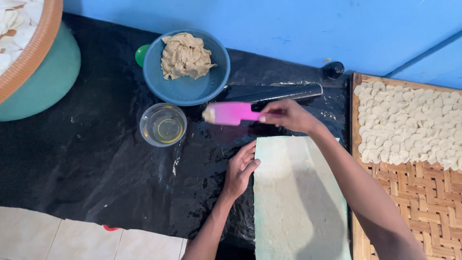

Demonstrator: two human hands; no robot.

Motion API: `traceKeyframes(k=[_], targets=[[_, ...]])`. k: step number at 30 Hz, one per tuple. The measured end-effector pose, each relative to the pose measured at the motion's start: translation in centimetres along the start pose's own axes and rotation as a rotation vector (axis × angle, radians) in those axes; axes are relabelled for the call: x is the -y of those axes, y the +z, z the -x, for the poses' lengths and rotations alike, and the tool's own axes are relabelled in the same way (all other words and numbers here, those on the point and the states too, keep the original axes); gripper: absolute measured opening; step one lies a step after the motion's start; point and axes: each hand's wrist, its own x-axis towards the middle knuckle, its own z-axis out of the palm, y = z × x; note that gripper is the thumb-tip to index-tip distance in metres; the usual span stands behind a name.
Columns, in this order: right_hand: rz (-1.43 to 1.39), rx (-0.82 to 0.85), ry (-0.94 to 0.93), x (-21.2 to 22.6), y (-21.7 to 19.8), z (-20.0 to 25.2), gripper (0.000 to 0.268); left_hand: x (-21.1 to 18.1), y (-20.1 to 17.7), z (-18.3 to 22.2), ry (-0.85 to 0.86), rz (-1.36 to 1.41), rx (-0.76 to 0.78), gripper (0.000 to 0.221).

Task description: Punching out small circles from a thin sheet of dough using a circular cutter and placing them on a tray.

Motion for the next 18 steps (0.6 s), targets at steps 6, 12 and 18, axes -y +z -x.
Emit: traceKeyframes(k=[6, 12, 18], targets=[[0.387, -0.578, -0.386, 7.4, 0.0, -0.6, 0.033, 0.3, 0.0, -0.4, -0.014, -0.030, -0.026, 0.059], [0.716, -0.732, -0.366, 8.5, 2.8, -3.4, 0.050, 1.1, -0.8, -1.1, -0.059, -0.103, -0.042, 0.059], [0.318, -0.730, -0.356, 3.7, 0.4, -2.6, 0.039, 0.4, 0.8, -2.7, -0.325, 0.123, -0.337, 0.048]])
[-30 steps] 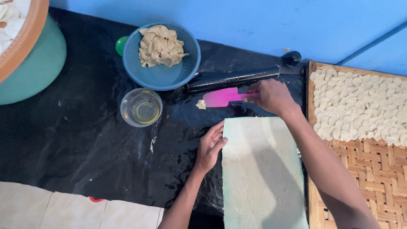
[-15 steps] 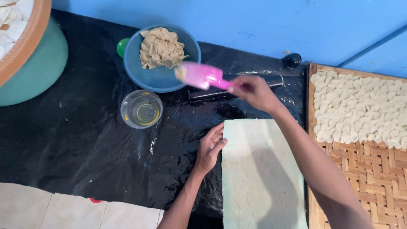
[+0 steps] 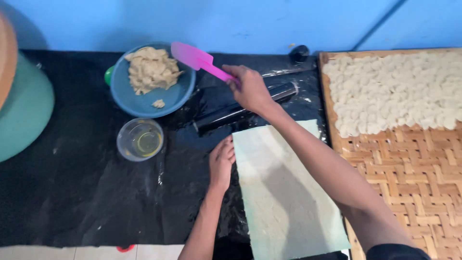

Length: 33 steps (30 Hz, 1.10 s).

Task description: Punching out small circles from a thin sheet of dough using a circular cutter and placing them on a tray.

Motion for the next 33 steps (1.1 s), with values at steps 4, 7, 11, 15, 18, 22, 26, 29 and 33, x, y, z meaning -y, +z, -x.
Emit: traceKeyframes(k=[4, 7, 11, 15, 18, 22, 26, 29, 33], targets=[[-0.352, 0.127, 0.354, -0.7, 1.1, -1.0, 0.040, 4.3, -0.7, -3.7, 0.089, -0.029, 0.076, 0.043], [-0.397, 0.184, 0.168, 0.5, 0.9, -1.7, 0.048, 2.7, 1.2, -3.4, 0.003, 0.076, 0.052, 0.032], [-0.434, 0.367, 0.166, 1.6, -2.6, -0.1, 0.060, 2.7, 0.6, -4.3, -0.049, 0.237, 0.088, 0.027], [-0.010, 0.220, 0.199, -2.0, -7.4, 4.6, 0.050, 0.7, 1.8, -4.2, -0.074, 0.228, 0.065, 0.029], [0.408, 0.165, 0.407, -5.2, -10.2, 8.6, 0.049, 1.1, 0.9, -6.4, -0.110, 0.279, 0.137, 0.028], [0.438, 0.242, 0.566, -5.7, -10.8, 9.0, 0.042, 0.7, 1.4, -8.3, -0.048, 0.185, 0.208, 0.023], [0.140, 0.235, 0.573, -8.7, -8.6, 8.8, 0.034, -0.4, 2.1, -9.3, -0.013, 0.092, 0.189, 0.027], [0.063, 0.060, 0.433, -12.6, -7.3, 8.3, 0.033, -0.6, 2.0, -9.7, -0.012, 0.075, 0.178, 0.030], [0.235, -0.148, 0.528, -18.2, -7.5, 6.8, 0.042, -1.4, 3.2, -8.2, -0.001, 0.069, 0.174, 0.033]])
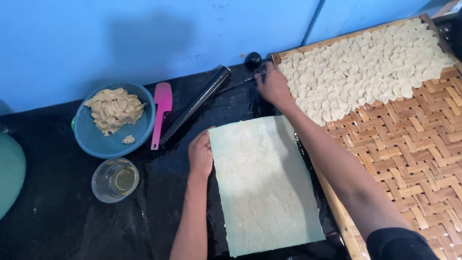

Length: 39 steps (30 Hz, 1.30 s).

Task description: Punching out small circles from a thin sheet of dough using a circular cutter and placing them on a tray.

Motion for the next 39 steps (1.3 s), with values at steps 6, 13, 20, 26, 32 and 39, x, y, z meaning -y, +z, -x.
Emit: traceKeyframes(k=[6, 13, 20, 26, 32, 39], targets=[[0.182, -0.013, -0.003, -0.3, 2.3, -5.8, 0.073, 0.0, 1.1, 1.3, 0.063, -0.074, -0.042, 0.036], [0.222, 0.048, 0.070, -4.1, 4.0, -7.0, 0.071, -0.6, 1.5, 1.8, 0.024, -0.033, -0.045, 0.039], [0.070, 0.298, 0.300, 2.0, -10.4, 8.5, 0.076, -0.8, 2.3, 3.7, 0.104, -0.251, -0.196, 0.046], [0.148, 0.279, 0.278, 4.2, -11.6, 14.0, 0.069, -0.6, 3.1, 6.1, 0.216, -0.541, -0.311, 0.045], [0.130, 0.275, 0.281, 3.5, -9.3, 14.3, 0.070, 0.5, 0.6, 6.4, 0.364, -0.731, -0.224, 0.045], [-0.275, 0.079, 0.465, 3.3, -7.1, 15.3, 0.075, 1.2, -1.3, 4.8, 0.489, -0.881, -0.123, 0.046]])
